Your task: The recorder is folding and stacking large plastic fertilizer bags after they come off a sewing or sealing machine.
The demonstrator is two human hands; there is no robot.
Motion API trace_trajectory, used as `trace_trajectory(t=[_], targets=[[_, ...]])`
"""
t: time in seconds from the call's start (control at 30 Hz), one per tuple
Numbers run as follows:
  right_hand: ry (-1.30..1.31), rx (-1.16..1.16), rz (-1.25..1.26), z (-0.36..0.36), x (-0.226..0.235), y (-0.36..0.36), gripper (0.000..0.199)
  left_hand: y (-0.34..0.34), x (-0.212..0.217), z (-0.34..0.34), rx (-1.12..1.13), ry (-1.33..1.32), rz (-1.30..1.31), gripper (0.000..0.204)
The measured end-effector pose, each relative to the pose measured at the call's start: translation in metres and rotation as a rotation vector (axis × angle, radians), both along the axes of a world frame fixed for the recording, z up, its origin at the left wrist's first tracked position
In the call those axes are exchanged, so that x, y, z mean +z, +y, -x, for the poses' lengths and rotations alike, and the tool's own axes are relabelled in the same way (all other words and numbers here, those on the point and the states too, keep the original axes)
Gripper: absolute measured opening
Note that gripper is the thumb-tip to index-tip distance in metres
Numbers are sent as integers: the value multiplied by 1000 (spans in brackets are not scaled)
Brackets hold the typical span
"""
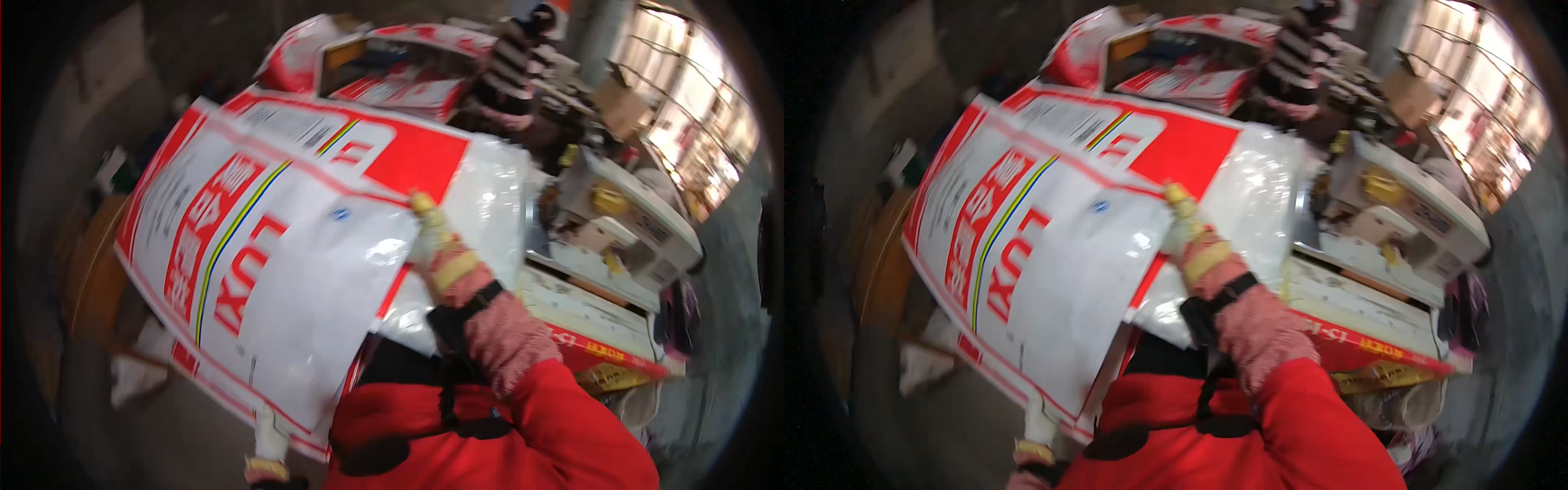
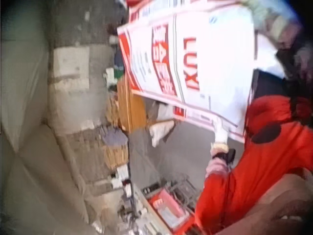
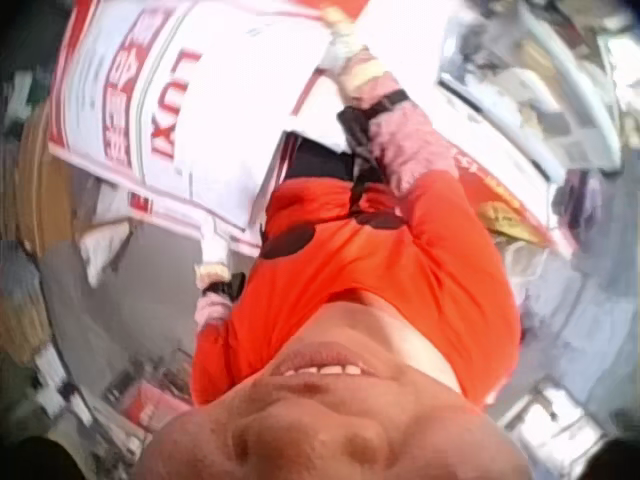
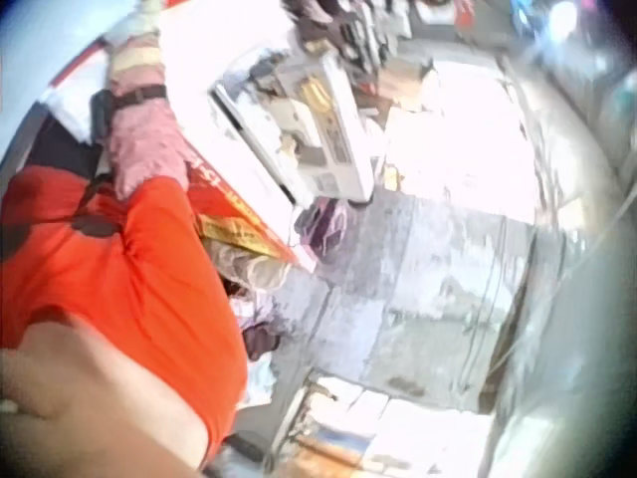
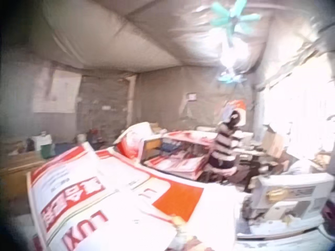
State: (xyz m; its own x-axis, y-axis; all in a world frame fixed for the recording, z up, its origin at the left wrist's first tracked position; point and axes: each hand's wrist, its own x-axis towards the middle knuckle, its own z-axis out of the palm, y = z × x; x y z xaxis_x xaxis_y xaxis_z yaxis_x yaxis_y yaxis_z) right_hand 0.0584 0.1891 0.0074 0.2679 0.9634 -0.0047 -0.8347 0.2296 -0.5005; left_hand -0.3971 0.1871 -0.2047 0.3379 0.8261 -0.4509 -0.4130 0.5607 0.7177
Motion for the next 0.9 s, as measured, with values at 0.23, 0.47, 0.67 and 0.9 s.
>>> trace_trajectory(t=[0.23, 0.47, 0.67, 0.9], targets=[[50, 193, -70, -18, -34, 24, 53, -25, 41, -11, -294, 895, -535, 41], [-482, 125, 325, 89, -103, 8, 22, 46, -84, -20, -168, 655, -583, 41], [-1169, 244, 694, 173, -112, -10, 26, -9, -187, 94, 153, 608, -402, 41], [-160, 230, 518, 113, -322, 15, 37, -115, -162, 130, 403, 942, -116, 16]])
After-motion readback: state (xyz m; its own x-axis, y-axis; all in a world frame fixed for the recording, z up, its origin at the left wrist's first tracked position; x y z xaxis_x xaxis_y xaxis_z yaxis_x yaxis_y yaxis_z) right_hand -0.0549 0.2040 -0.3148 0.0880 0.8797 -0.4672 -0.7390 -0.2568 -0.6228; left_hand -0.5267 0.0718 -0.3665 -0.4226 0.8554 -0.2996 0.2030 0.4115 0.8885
